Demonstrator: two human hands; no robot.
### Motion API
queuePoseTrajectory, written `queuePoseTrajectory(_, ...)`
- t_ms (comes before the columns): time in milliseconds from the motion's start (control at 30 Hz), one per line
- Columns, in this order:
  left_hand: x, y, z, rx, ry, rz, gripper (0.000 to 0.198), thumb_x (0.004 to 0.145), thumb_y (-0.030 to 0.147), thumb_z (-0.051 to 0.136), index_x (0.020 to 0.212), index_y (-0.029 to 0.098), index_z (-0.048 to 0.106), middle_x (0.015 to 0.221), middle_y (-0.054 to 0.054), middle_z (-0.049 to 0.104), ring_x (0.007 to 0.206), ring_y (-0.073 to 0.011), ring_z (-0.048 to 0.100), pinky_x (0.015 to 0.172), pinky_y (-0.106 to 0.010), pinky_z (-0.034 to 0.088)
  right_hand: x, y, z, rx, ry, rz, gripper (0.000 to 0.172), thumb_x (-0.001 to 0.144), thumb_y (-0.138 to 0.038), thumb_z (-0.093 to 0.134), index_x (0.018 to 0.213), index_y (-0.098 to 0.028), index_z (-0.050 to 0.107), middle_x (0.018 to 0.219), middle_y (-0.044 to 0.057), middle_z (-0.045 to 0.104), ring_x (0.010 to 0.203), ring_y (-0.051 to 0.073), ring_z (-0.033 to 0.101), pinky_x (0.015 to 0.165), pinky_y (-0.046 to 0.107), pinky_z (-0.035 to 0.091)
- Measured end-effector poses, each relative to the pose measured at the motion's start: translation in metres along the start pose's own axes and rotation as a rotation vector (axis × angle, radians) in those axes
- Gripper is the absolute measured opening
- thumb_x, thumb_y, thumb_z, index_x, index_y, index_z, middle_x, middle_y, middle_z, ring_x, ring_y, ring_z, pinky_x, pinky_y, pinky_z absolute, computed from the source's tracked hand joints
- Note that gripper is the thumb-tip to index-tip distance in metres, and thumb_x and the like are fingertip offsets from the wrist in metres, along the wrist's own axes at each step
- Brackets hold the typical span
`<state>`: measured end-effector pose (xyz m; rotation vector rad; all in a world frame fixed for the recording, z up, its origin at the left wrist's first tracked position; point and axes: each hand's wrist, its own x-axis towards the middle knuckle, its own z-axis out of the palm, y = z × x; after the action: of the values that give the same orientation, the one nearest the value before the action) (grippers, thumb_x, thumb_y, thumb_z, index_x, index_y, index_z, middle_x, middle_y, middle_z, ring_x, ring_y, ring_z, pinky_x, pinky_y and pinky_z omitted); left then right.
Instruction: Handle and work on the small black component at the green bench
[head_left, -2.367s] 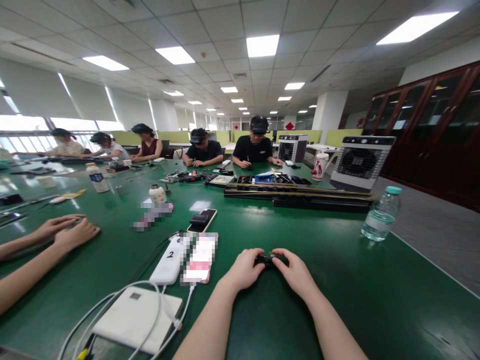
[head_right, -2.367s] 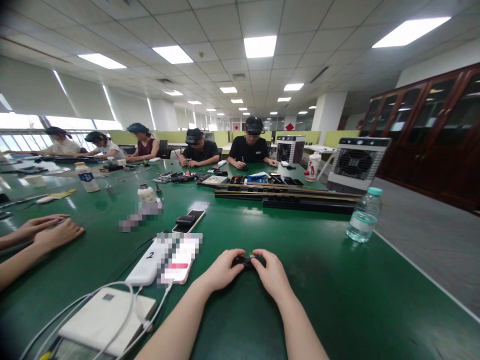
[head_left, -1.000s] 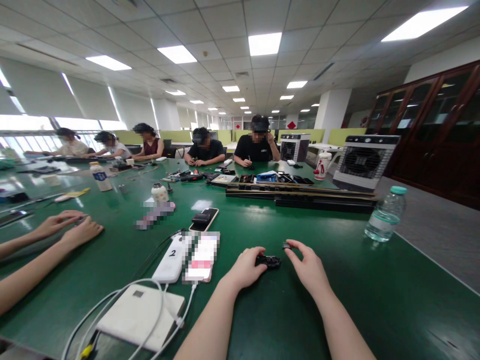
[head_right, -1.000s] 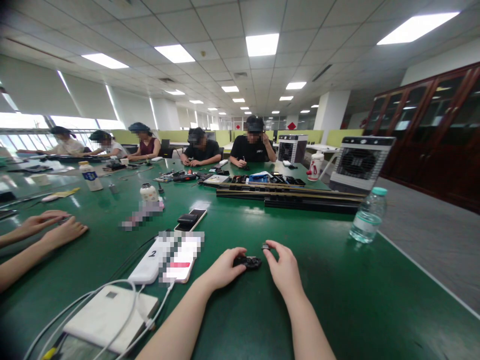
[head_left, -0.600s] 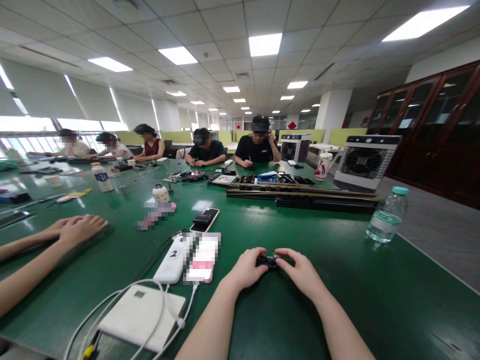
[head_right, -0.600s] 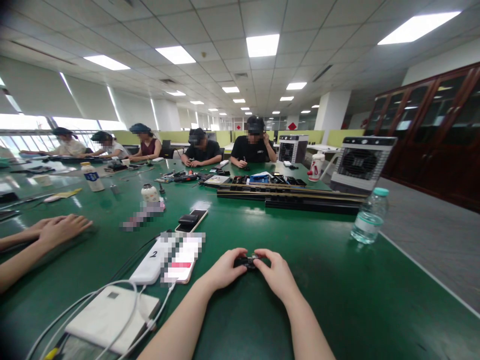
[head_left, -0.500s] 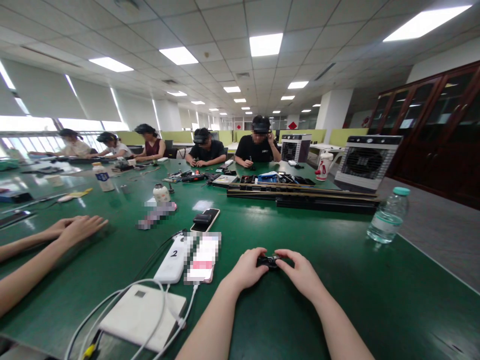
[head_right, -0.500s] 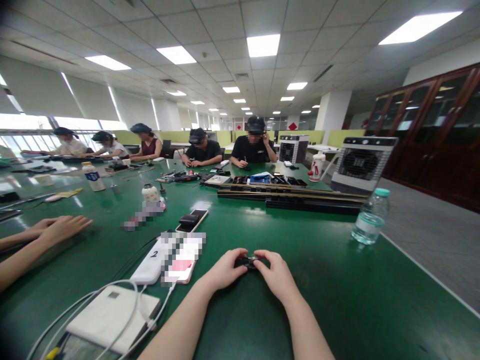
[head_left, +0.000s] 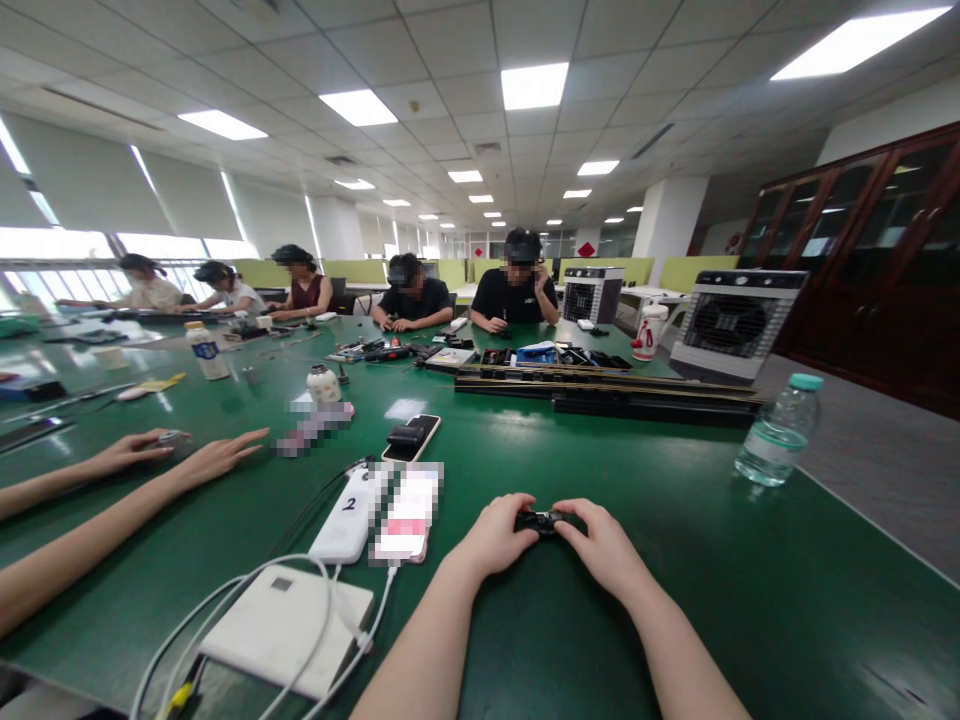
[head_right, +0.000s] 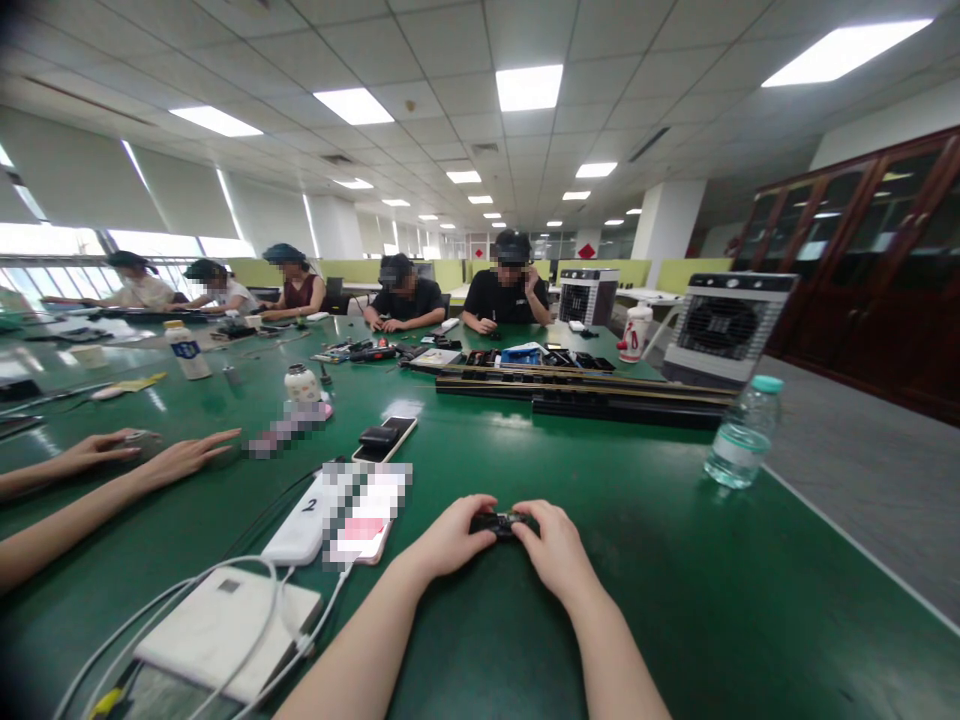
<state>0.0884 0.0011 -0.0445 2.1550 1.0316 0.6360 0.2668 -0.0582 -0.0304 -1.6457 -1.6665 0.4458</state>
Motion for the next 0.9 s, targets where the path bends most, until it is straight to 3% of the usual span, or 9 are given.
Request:
queuePoseTrajectory(233, 0.0005, -0.0014, 0.0020, 0.000, 0.012, 0.018, 0.048, 0.074, 0.023, 0.062, 0.120, 0.019, 0.053, 0.115, -0.009, 0.060, 0.108, -0.0247, 0.054, 0.097, -0.037, 0.040, -0.0001, -0.0004, 0.0023, -0.070, -0.075, -0.058, 0.018, 0.075, -0.028, 0.056, 0.089, -0.025, 0.068, 0.097, 0.005, 0.068, 0.095, 0.023, 0.060, 0.090, 0.038, 0.044)
queuePoseTrajectory(567, 0.0002, -0.0011, 0.0020, -0.010, 0.013, 0.025, 0.049, 0.073, 0.021, 0.064, 0.121, 0.018, 0.053, 0.115, -0.008, 0.060, 0.108, -0.0239, 0.054, 0.097, -0.035, 0.040, 0.0001, 0.0020, 0.0031, -0.099, -0.082, -0.069, 0.018, 0.077, -0.026, 0.054, 0.090, -0.025, 0.066, 0.102, 0.004, 0.068, 0.099, 0.023, 0.059, 0.092, 0.038, 0.043)
queuePoseTrajectory(900, 0.0004, 0.0024, 0.0010, 0.022, 0.006, 0.012, 0.047, 0.074, 0.022, 0.062, 0.121, 0.017, 0.053, 0.116, -0.009, 0.060, 0.109, -0.0240, 0.054, 0.098, -0.035, 0.040, 0.0001, 0.0015, 0.0062, -0.037, -0.117, -0.014, 0.019, 0.077, -0.027, 0.055, 0.091, -0.022, 0.067, 0.107, 0.006, 0.066, 0.102, 0.023, 0.059, 0.094, 0.036, 0.042)
